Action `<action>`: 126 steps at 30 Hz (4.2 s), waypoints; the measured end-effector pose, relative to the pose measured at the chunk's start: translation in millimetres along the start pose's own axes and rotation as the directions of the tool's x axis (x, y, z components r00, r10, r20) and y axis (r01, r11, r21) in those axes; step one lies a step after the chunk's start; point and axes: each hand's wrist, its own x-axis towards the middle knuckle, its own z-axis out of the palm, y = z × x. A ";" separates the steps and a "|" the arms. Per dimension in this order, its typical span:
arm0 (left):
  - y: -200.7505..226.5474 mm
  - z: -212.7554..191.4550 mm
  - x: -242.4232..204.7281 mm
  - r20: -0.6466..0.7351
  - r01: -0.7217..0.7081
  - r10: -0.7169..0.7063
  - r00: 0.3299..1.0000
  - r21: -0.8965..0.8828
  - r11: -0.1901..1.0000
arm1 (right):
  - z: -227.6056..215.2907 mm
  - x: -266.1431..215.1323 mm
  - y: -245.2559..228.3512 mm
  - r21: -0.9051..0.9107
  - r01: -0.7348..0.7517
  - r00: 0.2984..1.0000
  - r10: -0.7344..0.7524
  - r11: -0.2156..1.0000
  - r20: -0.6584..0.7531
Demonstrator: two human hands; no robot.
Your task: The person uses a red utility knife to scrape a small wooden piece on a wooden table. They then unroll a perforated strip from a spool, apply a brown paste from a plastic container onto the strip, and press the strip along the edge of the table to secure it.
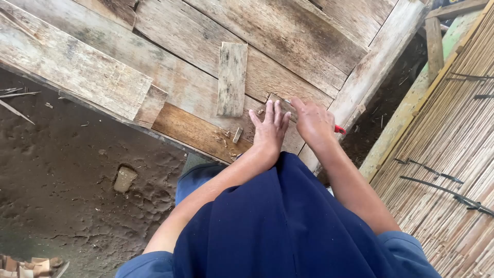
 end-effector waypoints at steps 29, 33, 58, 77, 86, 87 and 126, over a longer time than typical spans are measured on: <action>-120.7 15.3 79.9 -0.543 -0.207 0.065 0.837 -0.206 0.956 | 60.2 15.8 -74.6 0.741 -0.330 0.902 0.427 0.585 0.064; -122.8 1.4 83.8 -0.431 -0.200 0.090 0.898 -0.218 0.955 | 49.9 20.1 -83.1 0.763 -0.350 0.884 0.462 0.543 0.077; -123.6 -28.9 85.1 -0.334 -0.183 0.111 0.936 -0.190 0.965 | 50.6 45.9 -84.1 0.637 -0.535 0.819 0.524 0.555 0.232; -116.6 16.1 72.0 -0.505 -0.251 0.110 0.856 -0.220 0.943 | 84.0 -45.3 11.1 0.821 -0.487 0.621 0.779 0.298 0.086; -85.8 9.8 23.8 -0.561 -0.307 0.277 0.780 0.043 0.951 | 152.2 -33.5 24.4 0.816 -0.339 0.597 0.777 0.468 -0.199; -83.9 11.4 21.7 -0.525 -0.309 0.275 0.805 0.024 0.951 | 152.3 -34.5 22.0 0.804 -0.313 0.601 0.760 0.506 -0.245; -72.5 23.0 22.7 -0.397 -0.313 0.266 0.879 -0.058 0.948 | 161.0 -42.5 51.0 0.748 -0.168 0.590 0.674 0.642 -0.446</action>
